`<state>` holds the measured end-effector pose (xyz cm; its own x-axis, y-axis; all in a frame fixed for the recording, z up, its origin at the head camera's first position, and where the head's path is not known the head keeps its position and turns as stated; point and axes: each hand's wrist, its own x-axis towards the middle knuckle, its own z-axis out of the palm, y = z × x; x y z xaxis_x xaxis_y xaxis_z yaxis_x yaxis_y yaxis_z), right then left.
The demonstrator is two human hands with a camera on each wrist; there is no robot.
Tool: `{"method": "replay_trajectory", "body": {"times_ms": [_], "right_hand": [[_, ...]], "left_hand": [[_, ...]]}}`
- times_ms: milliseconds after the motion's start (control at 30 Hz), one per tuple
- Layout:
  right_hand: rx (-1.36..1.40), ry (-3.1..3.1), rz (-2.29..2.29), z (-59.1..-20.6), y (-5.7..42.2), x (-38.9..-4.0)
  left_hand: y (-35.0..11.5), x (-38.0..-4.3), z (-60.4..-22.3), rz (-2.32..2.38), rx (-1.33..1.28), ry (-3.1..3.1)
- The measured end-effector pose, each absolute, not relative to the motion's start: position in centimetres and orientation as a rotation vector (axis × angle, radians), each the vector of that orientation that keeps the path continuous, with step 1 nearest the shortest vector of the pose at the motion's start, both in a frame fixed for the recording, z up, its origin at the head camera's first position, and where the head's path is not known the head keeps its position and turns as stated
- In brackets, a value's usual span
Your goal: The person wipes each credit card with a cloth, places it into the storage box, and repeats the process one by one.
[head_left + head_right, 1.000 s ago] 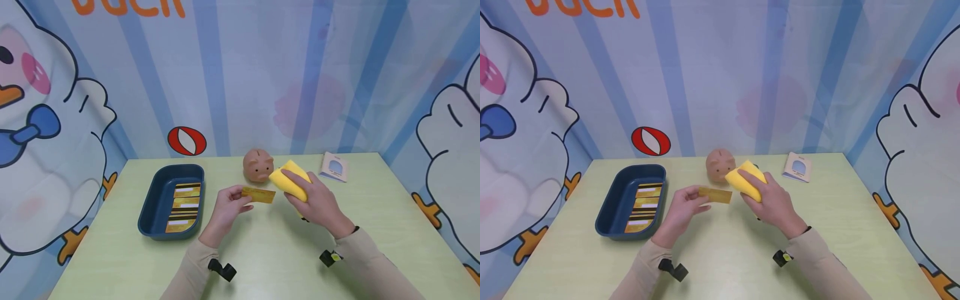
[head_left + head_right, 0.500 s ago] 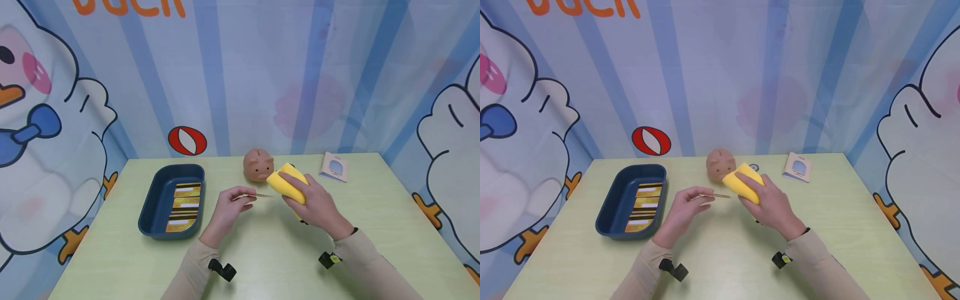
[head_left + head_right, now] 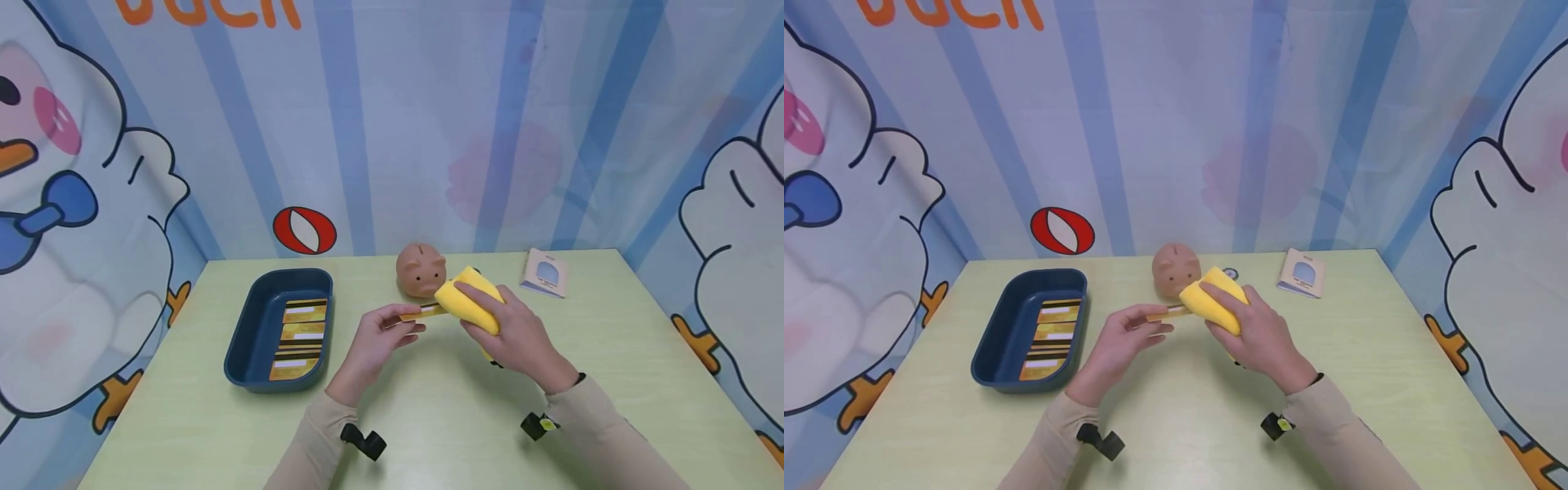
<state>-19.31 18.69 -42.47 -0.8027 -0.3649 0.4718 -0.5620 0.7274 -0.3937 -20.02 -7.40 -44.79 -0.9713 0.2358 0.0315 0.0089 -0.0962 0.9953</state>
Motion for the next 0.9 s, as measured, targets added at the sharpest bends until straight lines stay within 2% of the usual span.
{"method": "replay_trajectory", "body": {"times_ms": [433,900], "right_hand": [[0.733,-2.569,0.744,-42.3,18.4,-19.2],[0.796,-2.565,0.627,-42.1,16.0,-18.8]], "left_hand": [[-7.5,-20.1,-44.5,2.148,0.355,1.942],[-7.2,-20.1,-44.3,2.141,0.382,1.917]]}}
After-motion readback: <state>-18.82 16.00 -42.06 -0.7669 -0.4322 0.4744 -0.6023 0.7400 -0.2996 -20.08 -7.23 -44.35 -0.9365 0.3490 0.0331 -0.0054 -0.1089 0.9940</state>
